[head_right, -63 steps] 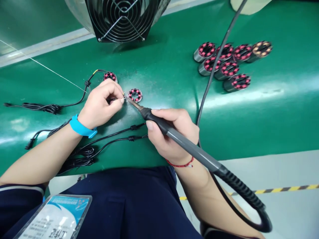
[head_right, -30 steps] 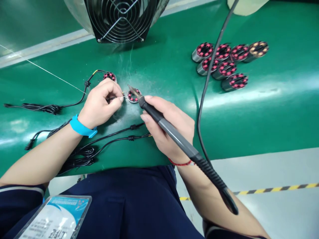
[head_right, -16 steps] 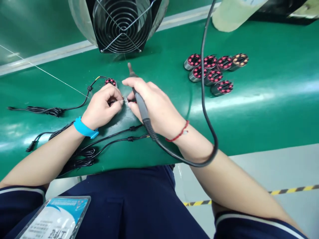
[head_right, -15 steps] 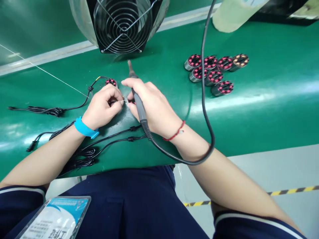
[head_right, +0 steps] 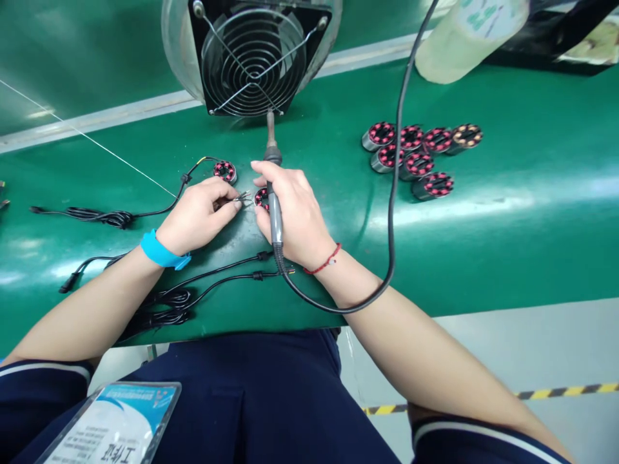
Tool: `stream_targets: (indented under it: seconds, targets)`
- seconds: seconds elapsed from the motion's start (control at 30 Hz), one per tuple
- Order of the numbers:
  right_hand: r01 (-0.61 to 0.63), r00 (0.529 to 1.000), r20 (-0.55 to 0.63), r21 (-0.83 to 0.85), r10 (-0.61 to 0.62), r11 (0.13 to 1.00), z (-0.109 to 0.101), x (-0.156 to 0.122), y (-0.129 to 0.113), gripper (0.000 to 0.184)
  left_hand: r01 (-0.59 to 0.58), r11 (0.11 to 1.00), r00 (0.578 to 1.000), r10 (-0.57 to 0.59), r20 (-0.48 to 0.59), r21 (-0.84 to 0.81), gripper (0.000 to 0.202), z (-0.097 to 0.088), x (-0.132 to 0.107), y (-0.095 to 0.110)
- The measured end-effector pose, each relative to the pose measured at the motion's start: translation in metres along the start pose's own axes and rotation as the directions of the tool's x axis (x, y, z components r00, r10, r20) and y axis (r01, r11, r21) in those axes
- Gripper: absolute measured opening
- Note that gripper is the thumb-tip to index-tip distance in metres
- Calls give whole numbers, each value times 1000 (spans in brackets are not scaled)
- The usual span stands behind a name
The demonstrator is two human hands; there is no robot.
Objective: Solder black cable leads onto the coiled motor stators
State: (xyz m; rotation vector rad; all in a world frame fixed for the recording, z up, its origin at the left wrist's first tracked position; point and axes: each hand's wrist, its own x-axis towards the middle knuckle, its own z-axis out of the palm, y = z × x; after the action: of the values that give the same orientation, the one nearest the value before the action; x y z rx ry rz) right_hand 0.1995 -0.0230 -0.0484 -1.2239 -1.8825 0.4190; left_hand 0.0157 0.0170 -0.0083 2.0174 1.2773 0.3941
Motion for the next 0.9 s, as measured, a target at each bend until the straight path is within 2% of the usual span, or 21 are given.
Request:
stream_targets:
  seconds: [0.07, 0.17, 0.23, 0.3, 0.47, 0.57, 0.67, 0.83, 0.9]
  targets:
    - [-3, 999, 45, 0, 3, 1000, 1, 0, 2, 55, 167, 967, 984, -149, 101, -195, 10, -2, 1, 2]
    - [-29, 997, 74, -6, 30, 1000, -1, 0, 1, 53, 366, 796, 930, -299, 214, -482, 9, -6, 3, 7]
    - [-27, 996, 81, -6, 28, 1000, -2, 0, 0, 53, 405, 701, 913, -349, 213, -587, 10, -8, 4, 10]
    - [-16, 996, 89, -7, 17, 1000, -2, -1, -1, 53, 410, 666, 906, -375, 195, -623, 11, -8, 4, 12]
    - [-22, 996, 88, -9, 23, 1000, -1, -1, -2, 54, 318, 800, 940, -335, 62, -509, 12, -4, 3, 10]
    - [-23, 996, 85, -4, 24, 1000, -1, -1, -2, 55, 311, 850, 945, -324, 43, -426, 15, -2, 2, 7]
    - [-5, 997, 82, -2, 6, 1000, -1, -1, -3, 54, 309, 864, 949, -310, 64, -397, 14, -3, 3, 7]
    - [-2, 999, 52, 1, 2, 1000, 4, -2, -3, 54, 294, 850, 952, -300, 57, -438, 25, -6, 5, 7]
    - [10, 999, 35, 14, -11, 1000, 6, -2, -4, 55, 291, 846, 953, -298, 57, -447, 23, -6, 6, 7]
